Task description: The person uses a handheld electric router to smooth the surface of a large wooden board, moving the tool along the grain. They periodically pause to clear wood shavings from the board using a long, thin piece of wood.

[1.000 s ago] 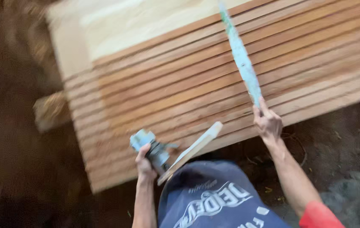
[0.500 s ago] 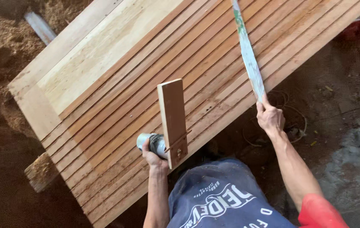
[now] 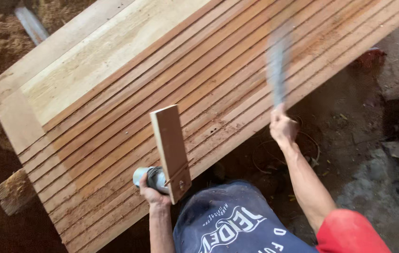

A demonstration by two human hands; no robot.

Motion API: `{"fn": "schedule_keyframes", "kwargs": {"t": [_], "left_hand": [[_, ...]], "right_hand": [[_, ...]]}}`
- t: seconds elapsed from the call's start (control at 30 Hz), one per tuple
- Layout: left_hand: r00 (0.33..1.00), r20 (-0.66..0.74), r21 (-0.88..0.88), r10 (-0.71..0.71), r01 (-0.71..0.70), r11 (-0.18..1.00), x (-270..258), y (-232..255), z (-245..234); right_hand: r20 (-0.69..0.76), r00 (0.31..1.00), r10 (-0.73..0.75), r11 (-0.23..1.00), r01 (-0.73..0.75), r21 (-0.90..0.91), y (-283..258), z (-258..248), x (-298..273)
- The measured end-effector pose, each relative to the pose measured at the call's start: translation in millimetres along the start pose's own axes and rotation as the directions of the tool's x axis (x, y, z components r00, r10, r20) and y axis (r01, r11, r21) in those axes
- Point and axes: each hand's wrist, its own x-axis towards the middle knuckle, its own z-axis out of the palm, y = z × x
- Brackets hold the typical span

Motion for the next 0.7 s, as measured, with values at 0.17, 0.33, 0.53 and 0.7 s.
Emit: {"fn": "schedule_keyframes", "kwargs": {"t": [0.17, 0.33, 0.53, 0.7], "left_hand": [[0.999, 0.014, -0.043, -0.031, 0.032, 0.999, 0, 1, -27], [0.999, 0.036, -0.042, 0.026, -0.024, 0.999, 5, -5, -53], [0.999, 0.041, -0.098, -0.016, 0.020, 0.995, 5, -2, -53], [0.997, 0.062, -0.169, 0.044, -0.033, 0.985, 1, 1, -45]], "right_hand": [[-0.098, 0.982, 0.164, 0.967, -0.140, 0.214, 14, -27, 16], [0.310, 0.800, 0.514, 0.857, -0.493, -0.149, 42, -50, 26], [-0.268, 0.955, 0.127, 0.982, -0.083, 0.168, 93, -6, 15], [0.671, 0.741, -0.038, 0.982, -0.097, 0.163, -7, 6, -80]]}}
